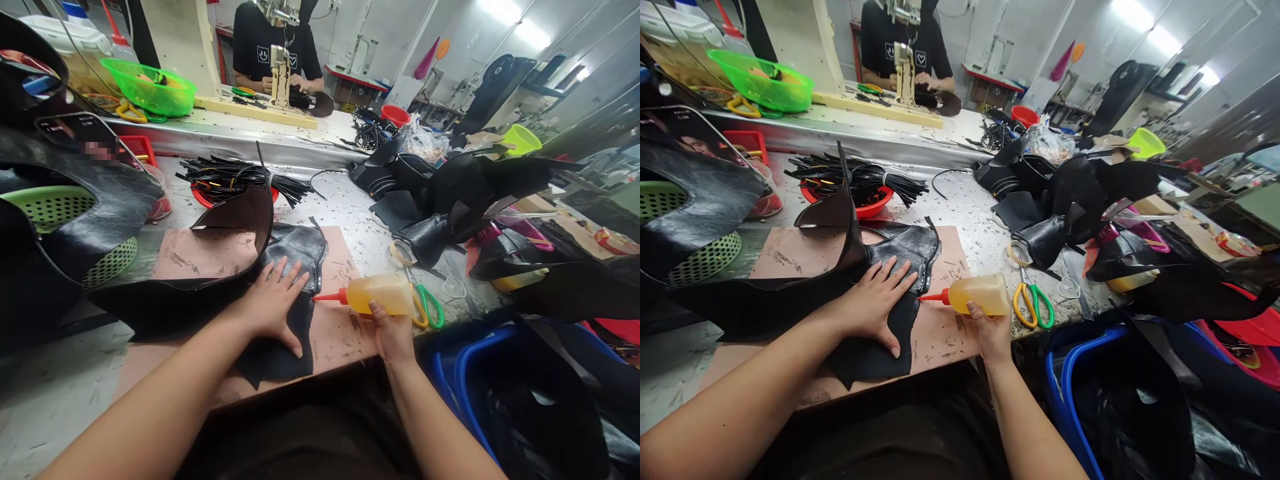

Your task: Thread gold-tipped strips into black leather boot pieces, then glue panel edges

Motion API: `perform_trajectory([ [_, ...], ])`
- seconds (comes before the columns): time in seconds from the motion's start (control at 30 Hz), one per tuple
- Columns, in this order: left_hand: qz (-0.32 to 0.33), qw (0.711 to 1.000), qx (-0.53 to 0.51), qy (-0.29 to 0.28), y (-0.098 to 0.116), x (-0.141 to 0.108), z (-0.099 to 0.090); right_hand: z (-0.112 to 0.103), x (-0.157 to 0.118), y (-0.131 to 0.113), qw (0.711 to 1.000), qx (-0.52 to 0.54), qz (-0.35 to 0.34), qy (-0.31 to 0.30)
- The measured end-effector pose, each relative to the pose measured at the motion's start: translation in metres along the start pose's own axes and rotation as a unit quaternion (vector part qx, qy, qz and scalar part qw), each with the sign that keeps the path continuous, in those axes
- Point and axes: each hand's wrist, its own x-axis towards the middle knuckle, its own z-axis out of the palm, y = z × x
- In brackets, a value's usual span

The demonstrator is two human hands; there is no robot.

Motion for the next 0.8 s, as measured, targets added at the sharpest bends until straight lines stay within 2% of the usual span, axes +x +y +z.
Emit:
perform_trajectory([
  [0.13, 0.003, 1.000, -0.003, 0.004, 0.000, 0.000, 0.000, -0.005, -0.006, 0.001, 0.999, -0.027, -0.018, -0.017],
  [0.27, 0.002, 1.000, -0.003, -0.001, 0.000, 0.001, 0.000, -0.013, -0.017, 0.002, 0.999, -0.037, -0.007, -0.037],
  [0.57, 0.005, 1.000, -0.004, 0.002, 0.000, 0.003, 0.001, -0.027, -0.035, -0.001, 0.999, -0.001, 0.017, -0.043],
  [0.67, 0.003, 1.000, -0.004, -0.003, 0.001, 0.003, 0.000, -0.032, -0.043, -0.004, 0.998, -0.004, 0.026, -0.064],
  [0.73, 0.000, 1.000, -0.002, -0.009, 0.001, 0.003, -0.001, -0.033, -0.045, -0.005, 0.996, -0.002, 0.033, -0.080],
  [0.8, -0.001, 1.000, 0.002, -0.011, 0.002, 0.002, -0.002, -0.030, -0.042, -0.006, 0.997, 0.016, 0.028, -0.072],
])
